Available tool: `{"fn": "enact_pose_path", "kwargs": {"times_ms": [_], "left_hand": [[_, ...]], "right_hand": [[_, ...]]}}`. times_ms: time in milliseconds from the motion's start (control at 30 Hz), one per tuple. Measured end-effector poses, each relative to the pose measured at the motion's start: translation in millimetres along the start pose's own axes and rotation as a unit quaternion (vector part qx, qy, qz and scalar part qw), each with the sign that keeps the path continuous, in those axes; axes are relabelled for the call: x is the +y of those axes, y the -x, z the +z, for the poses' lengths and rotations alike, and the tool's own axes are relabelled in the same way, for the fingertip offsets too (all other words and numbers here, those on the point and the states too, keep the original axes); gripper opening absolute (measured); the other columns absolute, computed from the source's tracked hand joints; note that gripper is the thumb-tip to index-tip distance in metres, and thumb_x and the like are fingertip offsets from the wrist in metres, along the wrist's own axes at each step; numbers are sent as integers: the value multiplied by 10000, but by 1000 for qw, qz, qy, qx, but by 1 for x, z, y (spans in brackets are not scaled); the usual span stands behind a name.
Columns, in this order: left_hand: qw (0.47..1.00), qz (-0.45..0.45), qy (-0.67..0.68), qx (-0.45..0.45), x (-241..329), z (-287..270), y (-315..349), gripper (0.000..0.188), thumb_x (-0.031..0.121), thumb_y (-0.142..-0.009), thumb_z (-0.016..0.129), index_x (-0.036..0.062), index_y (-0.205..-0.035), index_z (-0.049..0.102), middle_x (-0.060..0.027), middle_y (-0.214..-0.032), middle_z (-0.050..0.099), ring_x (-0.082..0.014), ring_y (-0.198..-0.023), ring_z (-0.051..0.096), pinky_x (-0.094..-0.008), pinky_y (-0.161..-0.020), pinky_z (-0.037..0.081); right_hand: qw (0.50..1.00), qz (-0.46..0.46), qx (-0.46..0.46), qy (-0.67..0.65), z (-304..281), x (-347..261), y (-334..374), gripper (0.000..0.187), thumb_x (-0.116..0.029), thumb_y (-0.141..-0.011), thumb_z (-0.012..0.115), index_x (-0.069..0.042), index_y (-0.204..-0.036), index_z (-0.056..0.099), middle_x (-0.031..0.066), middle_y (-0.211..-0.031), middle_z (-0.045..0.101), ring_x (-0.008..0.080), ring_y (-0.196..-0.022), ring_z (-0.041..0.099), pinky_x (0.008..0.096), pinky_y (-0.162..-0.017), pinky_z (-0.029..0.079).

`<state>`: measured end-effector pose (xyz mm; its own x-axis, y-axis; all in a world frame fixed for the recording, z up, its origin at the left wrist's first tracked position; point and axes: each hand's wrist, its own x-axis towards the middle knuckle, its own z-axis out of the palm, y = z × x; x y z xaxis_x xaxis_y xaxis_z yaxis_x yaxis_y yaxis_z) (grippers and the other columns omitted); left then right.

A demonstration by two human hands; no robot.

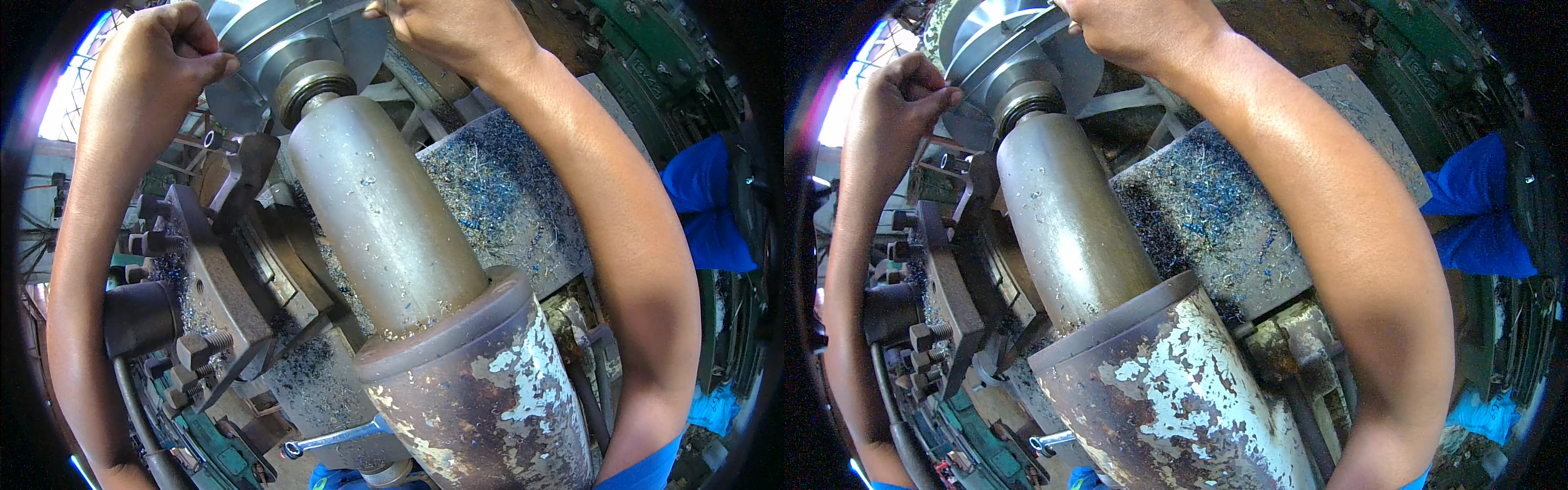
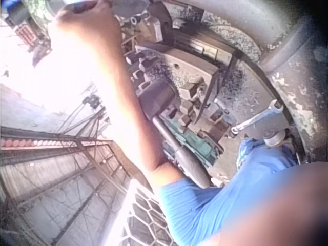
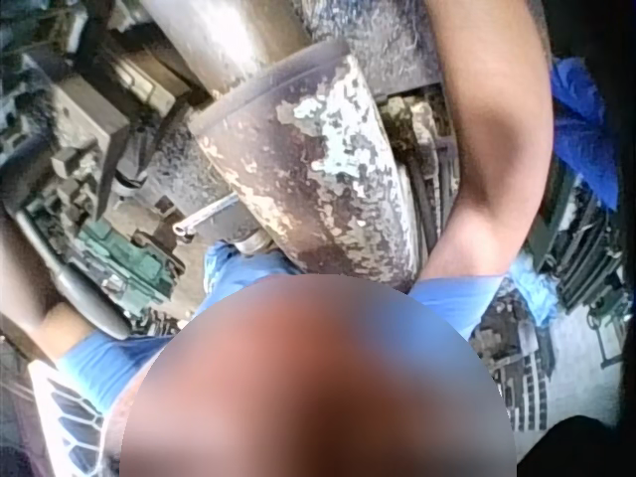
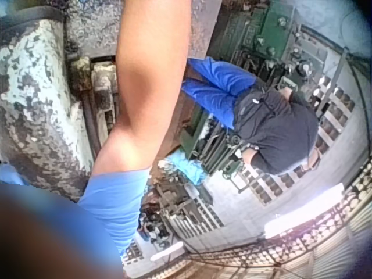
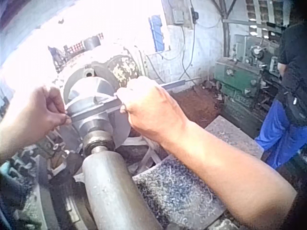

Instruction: The person repeatedly measures a cylindrical metal part mounted on a lathe using a caliper, then adjusts the lathe controls between measurements. The person handles the caliper and lathe handwheels while the part remains mounted.

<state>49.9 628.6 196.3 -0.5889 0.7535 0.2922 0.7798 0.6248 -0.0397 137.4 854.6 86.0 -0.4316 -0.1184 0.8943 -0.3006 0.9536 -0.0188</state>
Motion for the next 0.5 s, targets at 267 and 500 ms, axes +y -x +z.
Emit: {"fn": "enact_pose_path", "kwargs": {"times_ms": [267,500], "left_hand": [[999,10,-1,37,10,-1,4,150,71,-816,799,22,-859,665,-27,-681,657,-77,-613,614,-260,-564,500],[999,-2,-3,33,13,-3,6,150,85,-808,803,20,-851,674,-54,-703,679,-105,-631,636,-274,-588,508]], "right_hand": [[1000,-9,19,2,0,-3,-2,93,-80,-773,677,-13,-793,614,182,-786,621,379,-816,626,462,-757,518],[1000,5,6,6,-1,-6,-2,89,-83,-783,668,-14,-793,612,180,-779,620,372,-812,626,460,-758,516]]}}
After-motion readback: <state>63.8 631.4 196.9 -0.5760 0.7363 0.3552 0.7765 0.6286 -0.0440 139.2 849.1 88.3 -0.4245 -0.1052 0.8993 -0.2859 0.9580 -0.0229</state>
